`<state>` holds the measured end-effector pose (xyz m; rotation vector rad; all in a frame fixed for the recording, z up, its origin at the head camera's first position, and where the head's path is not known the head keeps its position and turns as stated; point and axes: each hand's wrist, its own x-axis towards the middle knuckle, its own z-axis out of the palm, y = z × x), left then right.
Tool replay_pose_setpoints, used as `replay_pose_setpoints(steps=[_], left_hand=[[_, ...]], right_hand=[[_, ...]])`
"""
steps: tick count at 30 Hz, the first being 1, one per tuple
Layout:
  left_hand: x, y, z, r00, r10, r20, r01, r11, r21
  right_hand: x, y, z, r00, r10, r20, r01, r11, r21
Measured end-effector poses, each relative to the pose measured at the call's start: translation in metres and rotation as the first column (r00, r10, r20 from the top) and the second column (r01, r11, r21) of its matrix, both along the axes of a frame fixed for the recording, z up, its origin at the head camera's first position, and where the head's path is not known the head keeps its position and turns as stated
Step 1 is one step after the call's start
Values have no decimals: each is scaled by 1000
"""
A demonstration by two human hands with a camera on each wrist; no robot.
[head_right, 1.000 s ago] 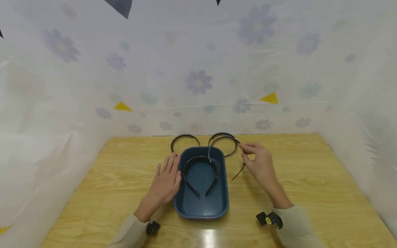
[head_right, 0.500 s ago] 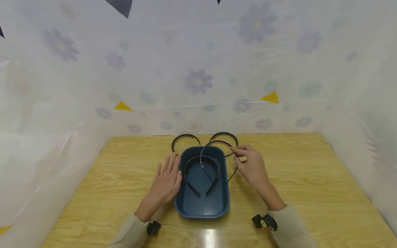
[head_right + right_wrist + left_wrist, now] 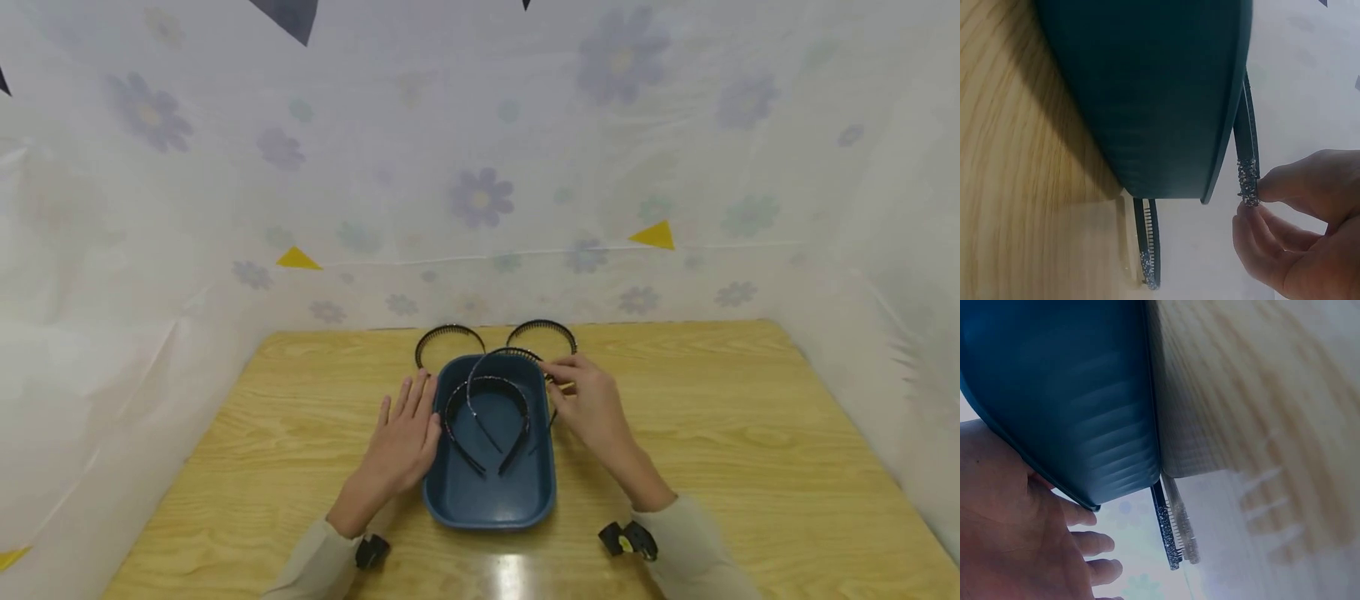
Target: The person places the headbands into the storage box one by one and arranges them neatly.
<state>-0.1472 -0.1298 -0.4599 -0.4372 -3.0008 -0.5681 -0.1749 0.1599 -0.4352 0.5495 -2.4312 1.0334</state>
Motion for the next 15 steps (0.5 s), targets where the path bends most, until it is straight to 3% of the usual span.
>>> replay_pose_setpoints(steps=[15], left_hand=[[0, 0, 2, 1000, -1, 11, 1, 1000, -17]], right_hand=[[-8, -21, -2, 998, 5, 58, -7, 999, 32]])
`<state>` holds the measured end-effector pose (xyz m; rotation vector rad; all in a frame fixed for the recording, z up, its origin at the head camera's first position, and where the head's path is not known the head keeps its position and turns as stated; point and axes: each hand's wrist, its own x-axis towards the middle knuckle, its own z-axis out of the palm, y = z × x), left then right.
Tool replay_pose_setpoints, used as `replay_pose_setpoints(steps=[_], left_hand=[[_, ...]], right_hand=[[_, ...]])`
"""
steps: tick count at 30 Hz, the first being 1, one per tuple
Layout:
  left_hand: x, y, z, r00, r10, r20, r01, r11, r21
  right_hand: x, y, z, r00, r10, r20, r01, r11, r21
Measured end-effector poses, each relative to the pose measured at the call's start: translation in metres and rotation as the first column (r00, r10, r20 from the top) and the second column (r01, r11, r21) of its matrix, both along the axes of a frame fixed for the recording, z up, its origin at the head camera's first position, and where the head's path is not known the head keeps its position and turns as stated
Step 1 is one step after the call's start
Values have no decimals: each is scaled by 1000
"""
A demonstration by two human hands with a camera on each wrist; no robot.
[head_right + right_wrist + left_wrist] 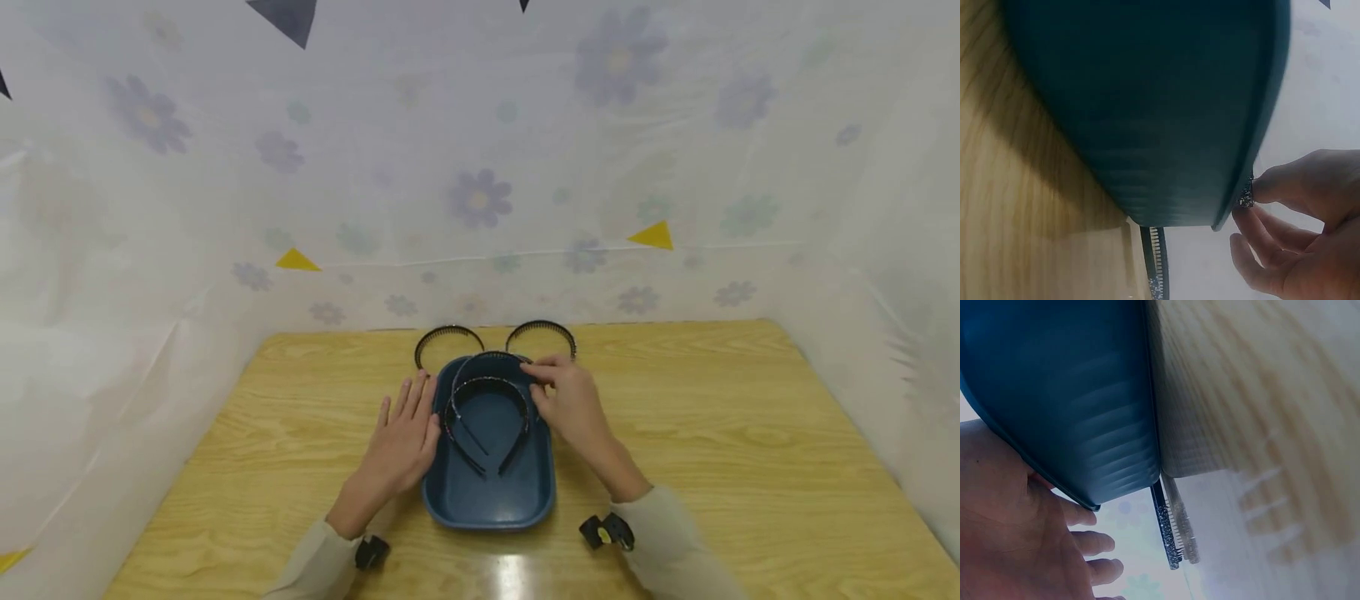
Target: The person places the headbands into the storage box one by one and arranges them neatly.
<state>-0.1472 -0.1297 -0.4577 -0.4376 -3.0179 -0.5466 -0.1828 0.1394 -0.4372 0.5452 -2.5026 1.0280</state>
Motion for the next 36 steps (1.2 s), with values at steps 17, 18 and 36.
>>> replay_pose_setpoints(steps=[17, 18, 36], left_hand=[[5, -3, 1, 1000, -4, -1, 4, 1000, 14], [4, -3, 0, 1000, -6, -2, 6, 1000, 15], [2, 2, 1, 1000, -2, 23, 2, 1000, 18]], right_hand=[[-1, -22, -14, 998, 28, 62, -36, 992, 117], [-1, -23, -14, 998, 24, 63, -31, 992, 125], [-7, -22, -14, 997, 55, 60, -68, 968, 243]])
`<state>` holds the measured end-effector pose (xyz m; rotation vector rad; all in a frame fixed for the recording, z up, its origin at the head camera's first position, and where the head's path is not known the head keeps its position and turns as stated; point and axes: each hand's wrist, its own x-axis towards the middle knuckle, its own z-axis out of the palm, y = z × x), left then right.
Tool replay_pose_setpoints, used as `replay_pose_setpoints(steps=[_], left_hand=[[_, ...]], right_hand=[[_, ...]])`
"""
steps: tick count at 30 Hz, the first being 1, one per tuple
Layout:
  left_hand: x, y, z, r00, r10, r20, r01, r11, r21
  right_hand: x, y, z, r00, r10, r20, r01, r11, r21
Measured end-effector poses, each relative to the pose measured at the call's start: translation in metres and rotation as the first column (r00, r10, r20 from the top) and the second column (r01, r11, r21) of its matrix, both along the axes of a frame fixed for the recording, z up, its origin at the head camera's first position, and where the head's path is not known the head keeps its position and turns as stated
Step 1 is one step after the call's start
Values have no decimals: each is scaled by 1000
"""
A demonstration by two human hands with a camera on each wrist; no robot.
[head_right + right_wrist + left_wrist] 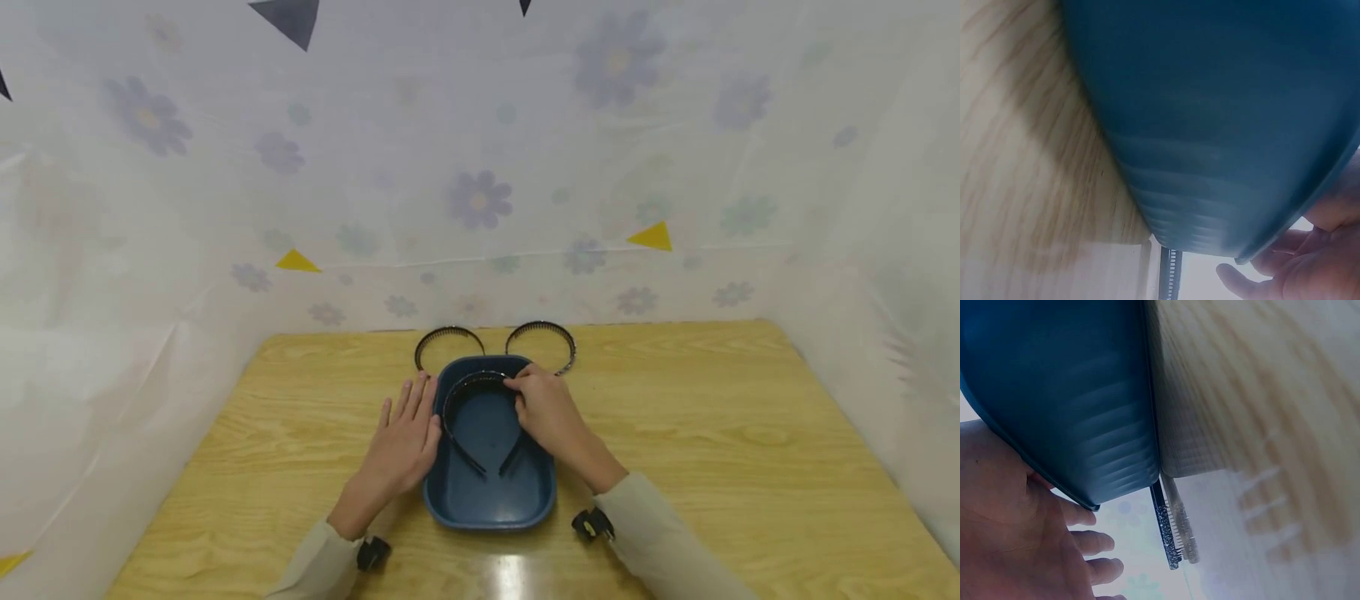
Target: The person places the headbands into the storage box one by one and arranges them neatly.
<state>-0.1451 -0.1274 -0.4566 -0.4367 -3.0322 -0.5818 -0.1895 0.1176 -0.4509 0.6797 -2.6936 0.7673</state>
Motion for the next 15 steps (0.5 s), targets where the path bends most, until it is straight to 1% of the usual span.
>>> replay_pose_setpoints(steps=[5, 11, 15], left_hand=[[-1, 0, 0, 1000, -2, 2, 2, 1000, -6], [-1, 0, 1, 1000, 1, -4, -1, 1000, 2], [-1, 0, 2, 1000, 3, 3, -3, 1000, 1]], right_hand=[[0, 0, -1, 1000, 6, -15, -5, 1000, 19], [-2, -2, -2, 995, 36, -90, -27, 994, 103], [-2, -2, -4, 994, 48, -100, -35, 991, 126]])
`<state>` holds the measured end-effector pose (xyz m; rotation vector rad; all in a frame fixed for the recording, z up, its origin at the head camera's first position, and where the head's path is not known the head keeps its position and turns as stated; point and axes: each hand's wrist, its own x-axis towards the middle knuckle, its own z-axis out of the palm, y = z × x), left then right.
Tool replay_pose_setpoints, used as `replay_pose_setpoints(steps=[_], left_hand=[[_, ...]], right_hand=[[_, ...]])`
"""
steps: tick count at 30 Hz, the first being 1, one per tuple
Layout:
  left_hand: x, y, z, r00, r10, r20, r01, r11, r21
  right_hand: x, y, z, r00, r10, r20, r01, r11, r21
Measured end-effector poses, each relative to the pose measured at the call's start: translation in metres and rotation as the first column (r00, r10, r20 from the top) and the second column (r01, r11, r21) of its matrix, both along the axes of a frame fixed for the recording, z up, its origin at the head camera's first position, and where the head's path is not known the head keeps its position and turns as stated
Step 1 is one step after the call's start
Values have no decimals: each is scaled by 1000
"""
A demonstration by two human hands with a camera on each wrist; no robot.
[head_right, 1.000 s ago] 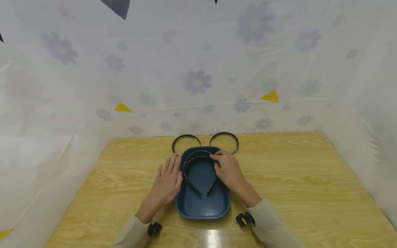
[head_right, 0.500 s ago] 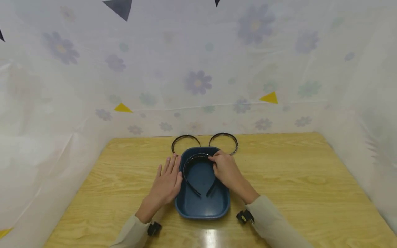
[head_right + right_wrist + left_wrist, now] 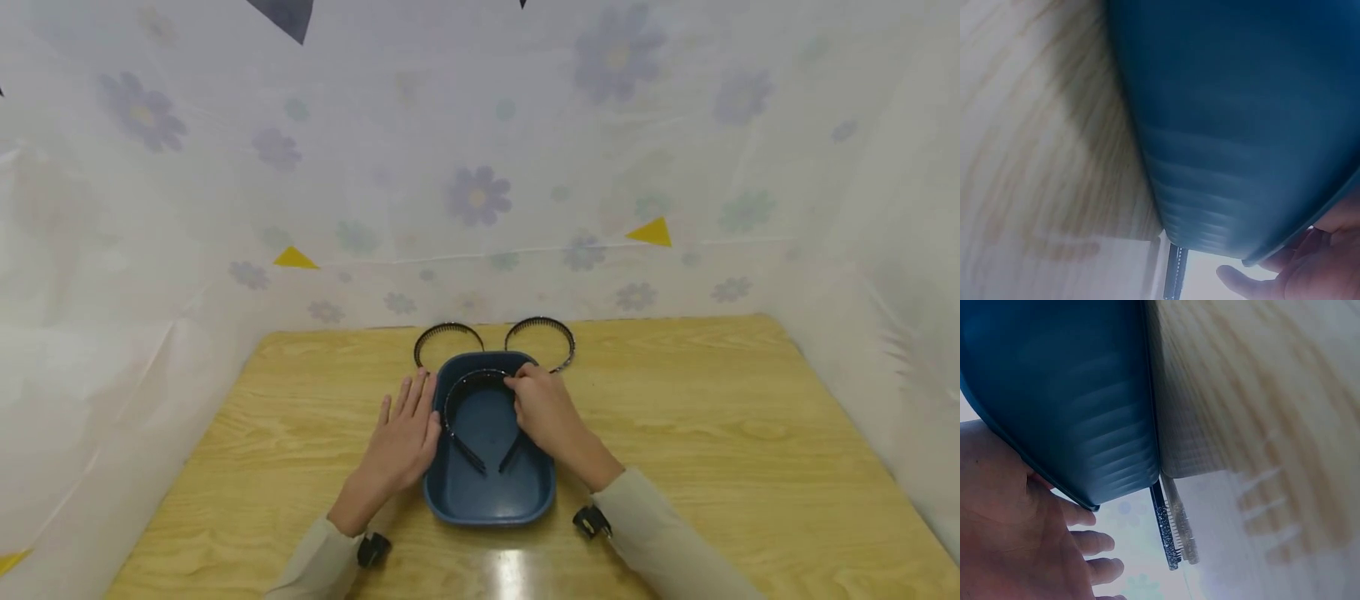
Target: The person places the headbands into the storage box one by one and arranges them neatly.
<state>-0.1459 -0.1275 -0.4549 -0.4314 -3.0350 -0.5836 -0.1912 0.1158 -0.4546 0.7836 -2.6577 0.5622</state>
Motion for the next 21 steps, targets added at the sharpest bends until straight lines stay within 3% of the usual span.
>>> replay_pose_setpoints(steps=[21], left_hand=[[1, 1, -1, 1000, 0, -4, 0, 1000, -8]], right_hand=[[-2, 3, 0, 1000, 25, 2, -24, 1000, -5]])
